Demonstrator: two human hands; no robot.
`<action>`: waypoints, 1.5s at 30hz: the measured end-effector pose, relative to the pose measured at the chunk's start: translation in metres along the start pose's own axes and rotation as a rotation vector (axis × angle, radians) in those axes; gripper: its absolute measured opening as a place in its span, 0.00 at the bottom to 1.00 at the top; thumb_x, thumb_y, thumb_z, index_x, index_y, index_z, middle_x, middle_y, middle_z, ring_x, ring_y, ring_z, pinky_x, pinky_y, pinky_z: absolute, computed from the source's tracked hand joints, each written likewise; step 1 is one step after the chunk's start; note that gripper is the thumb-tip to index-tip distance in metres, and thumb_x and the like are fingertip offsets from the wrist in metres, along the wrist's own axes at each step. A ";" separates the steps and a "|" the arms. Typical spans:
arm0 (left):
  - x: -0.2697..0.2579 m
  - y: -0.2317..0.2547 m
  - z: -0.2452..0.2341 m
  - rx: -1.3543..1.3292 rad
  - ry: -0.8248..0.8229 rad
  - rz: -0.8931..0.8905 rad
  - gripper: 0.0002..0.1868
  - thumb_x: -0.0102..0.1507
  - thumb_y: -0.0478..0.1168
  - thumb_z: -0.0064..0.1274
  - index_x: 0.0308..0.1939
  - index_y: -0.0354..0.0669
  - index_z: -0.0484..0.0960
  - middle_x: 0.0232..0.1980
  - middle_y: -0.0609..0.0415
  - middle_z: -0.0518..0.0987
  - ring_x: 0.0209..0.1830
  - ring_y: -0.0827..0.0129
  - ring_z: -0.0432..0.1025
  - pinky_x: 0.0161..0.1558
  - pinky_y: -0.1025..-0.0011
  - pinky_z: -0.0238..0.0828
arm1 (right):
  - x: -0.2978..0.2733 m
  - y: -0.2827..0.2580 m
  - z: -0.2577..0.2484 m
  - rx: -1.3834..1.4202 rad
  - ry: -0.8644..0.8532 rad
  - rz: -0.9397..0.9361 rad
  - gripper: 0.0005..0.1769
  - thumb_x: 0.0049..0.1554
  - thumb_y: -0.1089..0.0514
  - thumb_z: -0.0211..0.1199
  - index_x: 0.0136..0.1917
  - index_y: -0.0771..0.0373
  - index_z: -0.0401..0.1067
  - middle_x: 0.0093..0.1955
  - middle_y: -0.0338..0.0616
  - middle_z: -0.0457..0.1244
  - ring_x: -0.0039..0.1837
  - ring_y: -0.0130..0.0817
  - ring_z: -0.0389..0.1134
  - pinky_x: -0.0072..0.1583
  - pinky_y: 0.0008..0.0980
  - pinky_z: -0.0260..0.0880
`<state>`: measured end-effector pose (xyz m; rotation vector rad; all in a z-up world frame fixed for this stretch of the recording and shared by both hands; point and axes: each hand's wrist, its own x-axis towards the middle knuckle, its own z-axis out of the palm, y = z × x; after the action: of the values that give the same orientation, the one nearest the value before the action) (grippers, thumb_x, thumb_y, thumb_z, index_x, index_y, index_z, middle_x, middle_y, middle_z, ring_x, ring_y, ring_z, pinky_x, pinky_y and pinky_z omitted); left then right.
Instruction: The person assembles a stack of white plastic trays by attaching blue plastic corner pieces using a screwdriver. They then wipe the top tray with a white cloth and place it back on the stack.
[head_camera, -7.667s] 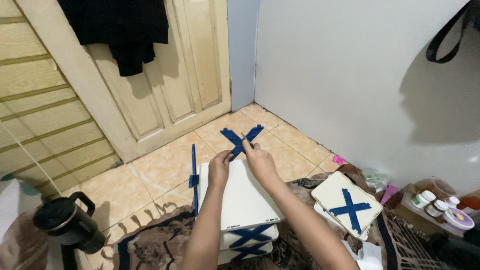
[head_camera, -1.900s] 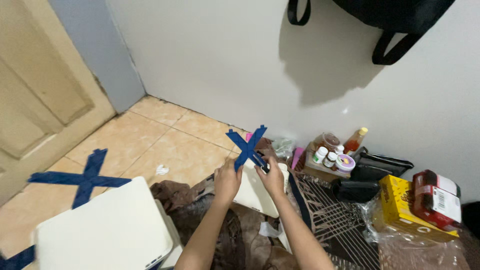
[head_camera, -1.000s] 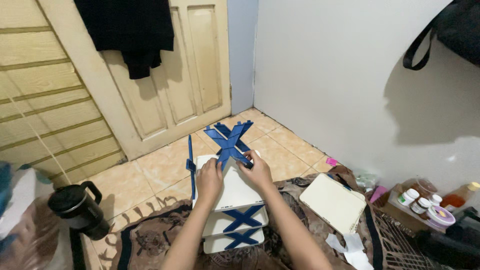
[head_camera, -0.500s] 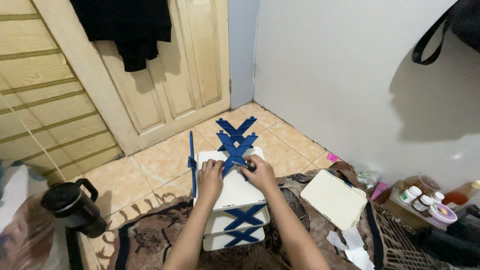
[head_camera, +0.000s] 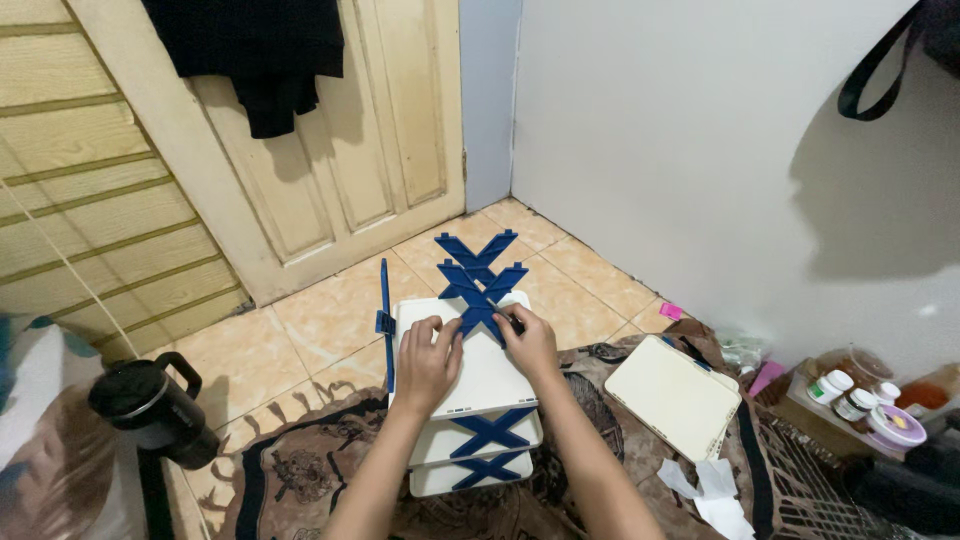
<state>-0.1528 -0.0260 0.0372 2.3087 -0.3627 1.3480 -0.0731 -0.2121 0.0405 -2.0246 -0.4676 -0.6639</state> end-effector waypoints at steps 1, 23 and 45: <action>-0.002 -0.002 -0.003 0.081 0.062 0.087 0.17 0.62 0.39 0.60 0.54 0.45 0.79 0.49 0.49 0.69 0.52 0.56 0.67 0.53 0.56 0.66 | 0.001 0.000 0.000 -0.014 -0.002 0.039 0.12 0.56 0.50 0.69 0.45 0.59 0.78 0.35 0.49 0.68 0.36 0.42 0.70 0.41 0.37 0.68; -0.043 -0.139 0.049 -0.849 -0.130 -0.972 0.38 0.57 0.45 0.60 0.68 0.36 0.64 0.57 0.41 0.76 0.54 0.57 0.73 0.52 0.66 0.71 | 0.009 0.003 -0.001 -0.219 0.045 0.259 0.16 0.61 0.46 0.56 0.50 0.59 0.76 0.46 0.57 0.70 0.50 0.58 0.72 0.52 0.50 0.69; -0.102 -0.149 0.025 -0.238 -0.528 -0.932 0.33 0.63 0.56 0.57 0.58 0.27 0.76 0.48 0.34 0.84 0.44 0.53 0.80 0.45 0.62 0.75 | 0.019 0.114 0.014 0.342 -0.092 0.759 0.43 0.42 0.33 0.76 0.53 0.76 0.78 0.47 0.53 0.73 0.47 0.40 0.75 0.48 0.32 0.74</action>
<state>-0.1198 0.0912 -0.0980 2.1311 0.3621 0.2308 0.0094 -0.2564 -0.0288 -1.7209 0.1455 -0.0187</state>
